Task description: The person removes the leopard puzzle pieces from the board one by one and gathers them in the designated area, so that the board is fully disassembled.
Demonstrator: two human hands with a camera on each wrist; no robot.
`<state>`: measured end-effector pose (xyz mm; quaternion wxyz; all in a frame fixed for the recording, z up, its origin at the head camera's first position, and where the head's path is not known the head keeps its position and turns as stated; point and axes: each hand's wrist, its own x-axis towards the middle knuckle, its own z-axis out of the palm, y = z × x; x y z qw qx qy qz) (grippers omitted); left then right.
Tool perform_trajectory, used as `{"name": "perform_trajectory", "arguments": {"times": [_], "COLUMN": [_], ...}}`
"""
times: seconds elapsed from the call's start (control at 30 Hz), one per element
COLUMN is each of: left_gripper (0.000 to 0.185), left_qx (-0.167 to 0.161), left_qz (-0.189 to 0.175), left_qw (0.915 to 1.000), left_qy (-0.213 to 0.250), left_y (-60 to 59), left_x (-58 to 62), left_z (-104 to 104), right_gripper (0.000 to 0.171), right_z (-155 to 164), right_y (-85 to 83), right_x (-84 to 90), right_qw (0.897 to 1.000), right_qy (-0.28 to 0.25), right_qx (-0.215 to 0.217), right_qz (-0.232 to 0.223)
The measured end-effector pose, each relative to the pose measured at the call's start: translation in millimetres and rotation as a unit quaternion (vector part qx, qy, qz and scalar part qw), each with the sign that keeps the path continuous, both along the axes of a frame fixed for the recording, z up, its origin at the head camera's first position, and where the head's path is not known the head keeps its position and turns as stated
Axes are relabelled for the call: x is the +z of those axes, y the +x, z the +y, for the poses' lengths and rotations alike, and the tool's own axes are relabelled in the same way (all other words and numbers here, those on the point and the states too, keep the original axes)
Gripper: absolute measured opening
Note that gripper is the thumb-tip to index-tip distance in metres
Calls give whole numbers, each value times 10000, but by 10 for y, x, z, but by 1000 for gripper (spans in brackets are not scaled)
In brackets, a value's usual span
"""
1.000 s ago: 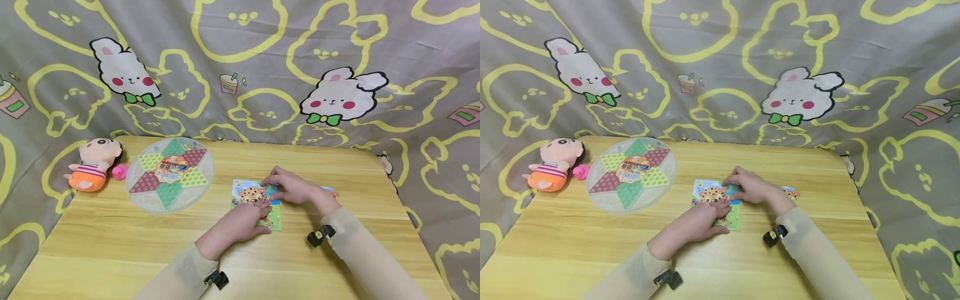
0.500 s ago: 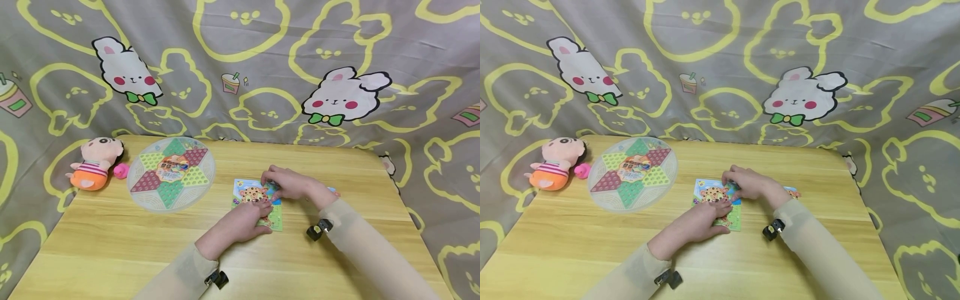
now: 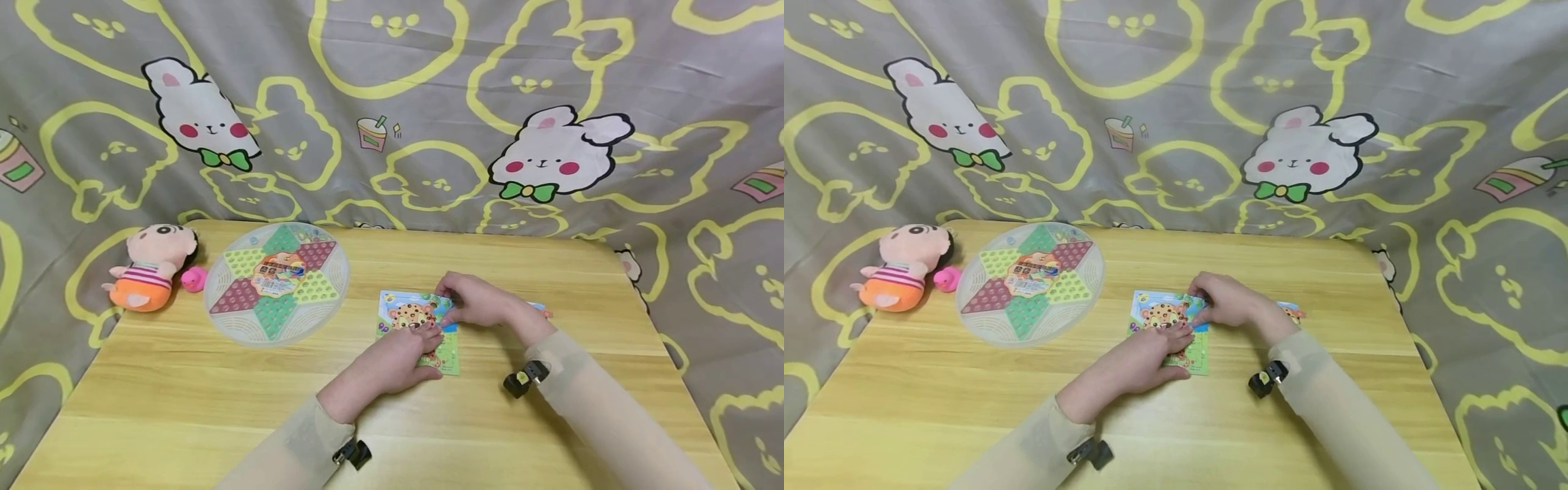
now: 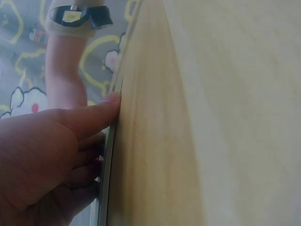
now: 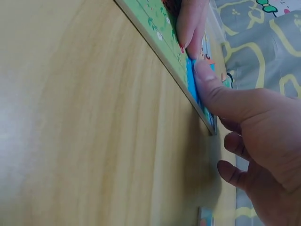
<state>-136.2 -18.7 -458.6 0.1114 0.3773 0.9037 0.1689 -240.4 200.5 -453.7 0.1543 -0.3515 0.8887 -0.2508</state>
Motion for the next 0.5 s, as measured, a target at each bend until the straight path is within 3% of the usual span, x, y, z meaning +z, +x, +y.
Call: {"name": "perform_trajectory", "arguments": {"times": [0.3,0.5], "left_gripper": [66,65], "left_qx": [-42,-31], "left_qz": [37,13], "left_qw": [10000,9999], "left_qy": [-63,-101], "left_y": [-10,-2], "left_x": [-6,4], "left_z": [7,7], "right_gripper": [50,52], "right_z": [88,80], "right_y": [69,111], "right_x": [18,72], "right_qw": [9986,9979], "right_qy": [-328,-245], "right_qx": [357,594], "right_qz": [-212,-19]}}
